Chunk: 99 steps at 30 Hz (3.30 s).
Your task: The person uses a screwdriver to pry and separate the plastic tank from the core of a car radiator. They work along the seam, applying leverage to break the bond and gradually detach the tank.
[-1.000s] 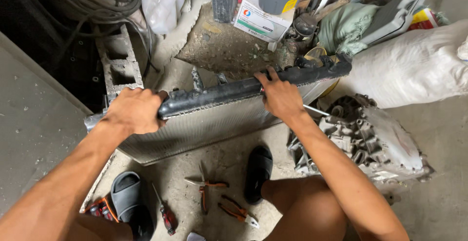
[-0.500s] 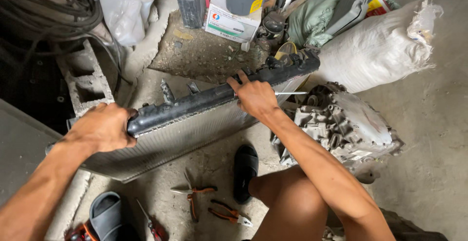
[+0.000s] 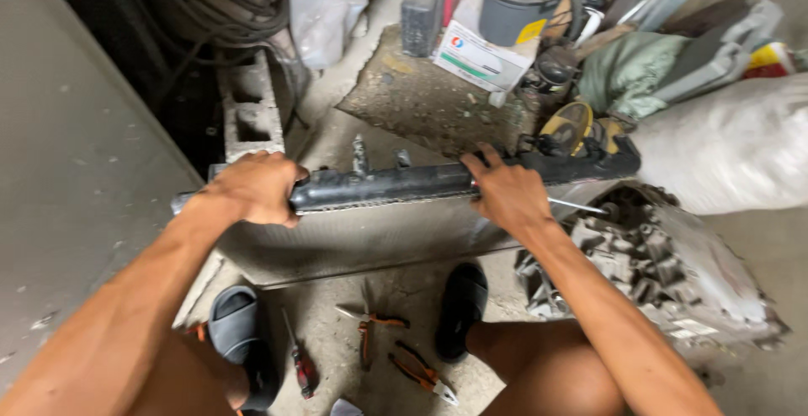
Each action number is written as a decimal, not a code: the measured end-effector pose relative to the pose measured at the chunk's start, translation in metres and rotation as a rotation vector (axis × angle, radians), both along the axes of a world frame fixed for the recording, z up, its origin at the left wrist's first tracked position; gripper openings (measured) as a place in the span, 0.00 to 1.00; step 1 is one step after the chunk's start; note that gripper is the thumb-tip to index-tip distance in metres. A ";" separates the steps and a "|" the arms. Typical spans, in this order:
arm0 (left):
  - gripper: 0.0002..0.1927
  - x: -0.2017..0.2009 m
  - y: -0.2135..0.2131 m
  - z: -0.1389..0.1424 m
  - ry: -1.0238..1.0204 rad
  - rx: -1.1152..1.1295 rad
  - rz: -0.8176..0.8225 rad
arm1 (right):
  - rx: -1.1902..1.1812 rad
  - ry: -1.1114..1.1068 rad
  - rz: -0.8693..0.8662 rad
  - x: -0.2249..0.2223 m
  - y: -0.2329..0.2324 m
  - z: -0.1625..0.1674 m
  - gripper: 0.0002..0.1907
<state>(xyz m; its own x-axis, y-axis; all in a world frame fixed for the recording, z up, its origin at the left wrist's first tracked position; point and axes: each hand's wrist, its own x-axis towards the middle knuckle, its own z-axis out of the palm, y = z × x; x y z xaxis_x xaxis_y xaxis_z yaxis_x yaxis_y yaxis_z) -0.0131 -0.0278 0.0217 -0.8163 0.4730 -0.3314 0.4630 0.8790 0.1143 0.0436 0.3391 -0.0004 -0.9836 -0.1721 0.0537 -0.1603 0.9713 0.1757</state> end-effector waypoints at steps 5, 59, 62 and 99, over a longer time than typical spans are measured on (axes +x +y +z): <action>0.29 0.001 -0.011 0.000 -0.027 0.059 0.028 | -0.074 0.083 -0.021 0.004 -0.009 0.016 0.41; 0.34 -0.022 -0.032 -0.015 -0.141 0.161 0.035 | -1.900 0.118 0.484 -0.060 -0.252 0.028 0.21; 0.35 -0.015 -0.031 -0.017 -0.111 0.157 0.065 | -2.103 -0.119 0.374 -0.072 -0.251 0.034 0.20; 0.31 -0.005 -0.031 -0.071 0.393 0.367 0.360 | -2.091 0.177 -0.002 -0.095 -0.275 0.040 0.21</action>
<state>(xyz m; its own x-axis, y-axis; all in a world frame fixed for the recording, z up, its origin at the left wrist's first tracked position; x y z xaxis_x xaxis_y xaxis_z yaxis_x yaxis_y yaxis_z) -0.0182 -0.0591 -0.0498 -0.9724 0.1731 0.1563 0.2155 0.9230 0.3189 -0.0512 0.0642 0.0391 -0.9474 0.2564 0.1914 -0.2676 -0.3071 -0.9133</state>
